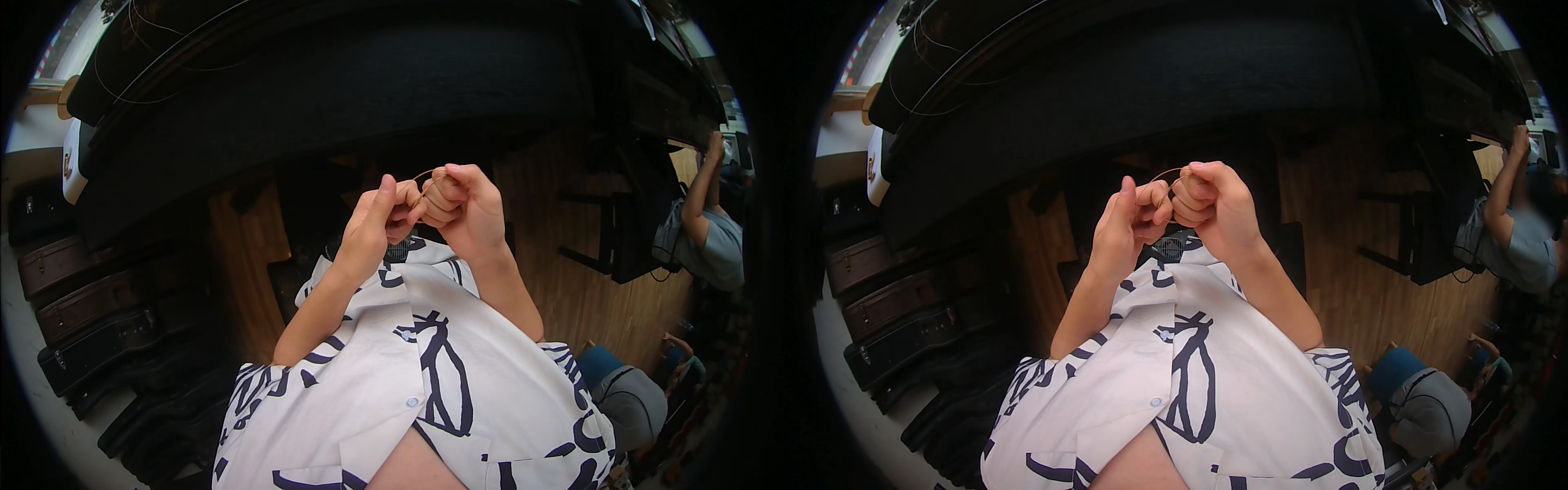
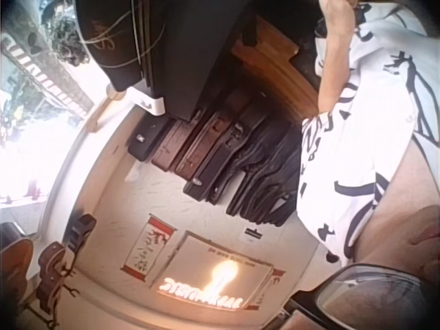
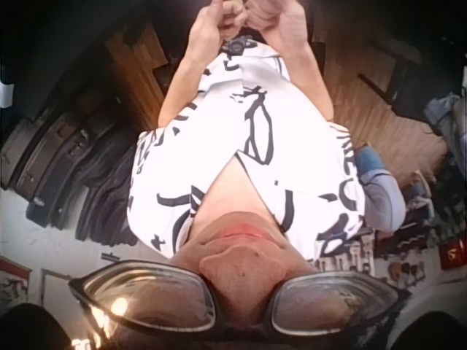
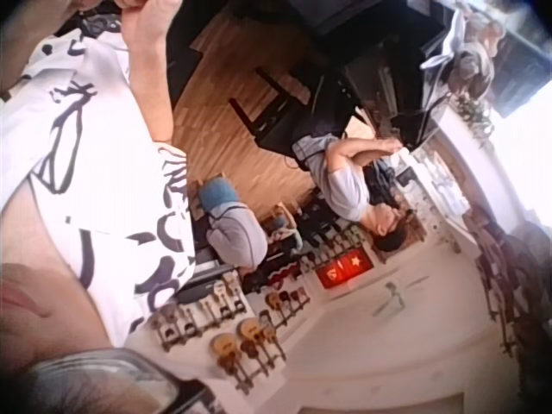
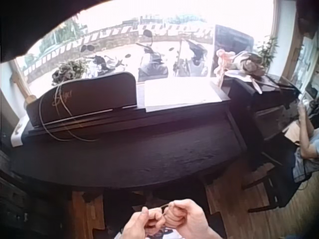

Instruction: The person manipulates a thin metal wire by hand, bending and twisting it into a circular loop. They repeatedly adjust the shape of the loop and place it on a black piano surface before picking it up again to continue refining the form.

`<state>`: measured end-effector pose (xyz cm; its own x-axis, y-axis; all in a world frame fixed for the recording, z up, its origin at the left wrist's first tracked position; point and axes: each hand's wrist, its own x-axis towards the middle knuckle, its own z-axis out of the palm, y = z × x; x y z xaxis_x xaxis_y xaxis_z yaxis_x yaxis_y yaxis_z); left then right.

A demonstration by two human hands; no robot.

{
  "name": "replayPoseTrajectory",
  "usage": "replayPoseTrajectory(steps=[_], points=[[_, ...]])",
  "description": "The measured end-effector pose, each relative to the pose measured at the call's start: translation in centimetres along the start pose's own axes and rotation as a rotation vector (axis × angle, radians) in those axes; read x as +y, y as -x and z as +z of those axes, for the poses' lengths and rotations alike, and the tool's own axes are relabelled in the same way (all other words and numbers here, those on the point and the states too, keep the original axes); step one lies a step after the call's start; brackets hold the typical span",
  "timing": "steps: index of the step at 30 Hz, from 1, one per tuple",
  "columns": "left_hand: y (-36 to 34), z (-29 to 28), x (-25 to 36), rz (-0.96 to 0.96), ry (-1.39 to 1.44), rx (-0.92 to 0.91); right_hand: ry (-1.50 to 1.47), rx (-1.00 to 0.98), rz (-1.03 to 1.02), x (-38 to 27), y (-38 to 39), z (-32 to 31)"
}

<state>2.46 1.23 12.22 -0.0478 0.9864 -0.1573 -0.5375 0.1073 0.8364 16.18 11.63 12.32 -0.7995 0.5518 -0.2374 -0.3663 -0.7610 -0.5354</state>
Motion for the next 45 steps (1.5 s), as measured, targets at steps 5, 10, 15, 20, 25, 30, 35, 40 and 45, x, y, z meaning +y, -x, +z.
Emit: replayPoseTrajectory(steps=[5, 10, 15, 20, 25, 30, 35, 40, 45], points=[[-0.2, 0.5, 0.2, 0.0, -0.104, 0.121, 0.111, 0.161, -0.121, 0.8, -0.3, 0.6], [-0.5, -0.4, 0.0, 0.191, -0.418, 0.263, 0.078, 0.2, -0.153, 0.2, -0.2, 0.1], [0.2, -2.2, 1.3, 0.208, -0.318, 0.27, 0.004, 0.228, -0.135, -0.8, -0.2, -1.5], [0.1, -2.9, 1.8, 0.313, -0.625, 0.236, -0.118, 0.137, -0.021, -1.3, -0.1, -2.1], [0.0, -2.3, 1.5, 0.258, -0.628, 0.272, -0.112, 0.116, 0.042, -0.7, -0.2, -2.1], [-0.1, -1.5, 0.7, 0.168, -0.235, 0.28, -0.013, 0.142, 0.038, 0.1, -0.5, -2.6], [-1.0, -2.6, -0.9, -0.073, 0.037, 0.187, -0.049, -0.009, 0.049, 0.3, -0.6, -3.2], [-1.1, -2.4, -1.5, -0.296, 0.224, 0.029, 0.046, -0.014, -0.035, 0.3, -0.8, -3.1], [-1.4, -0.5, -0.9, -0.262, 0.205, 0.097, 0.174, 0.081, -0.194, 0.5, -0.6, -2.5]])
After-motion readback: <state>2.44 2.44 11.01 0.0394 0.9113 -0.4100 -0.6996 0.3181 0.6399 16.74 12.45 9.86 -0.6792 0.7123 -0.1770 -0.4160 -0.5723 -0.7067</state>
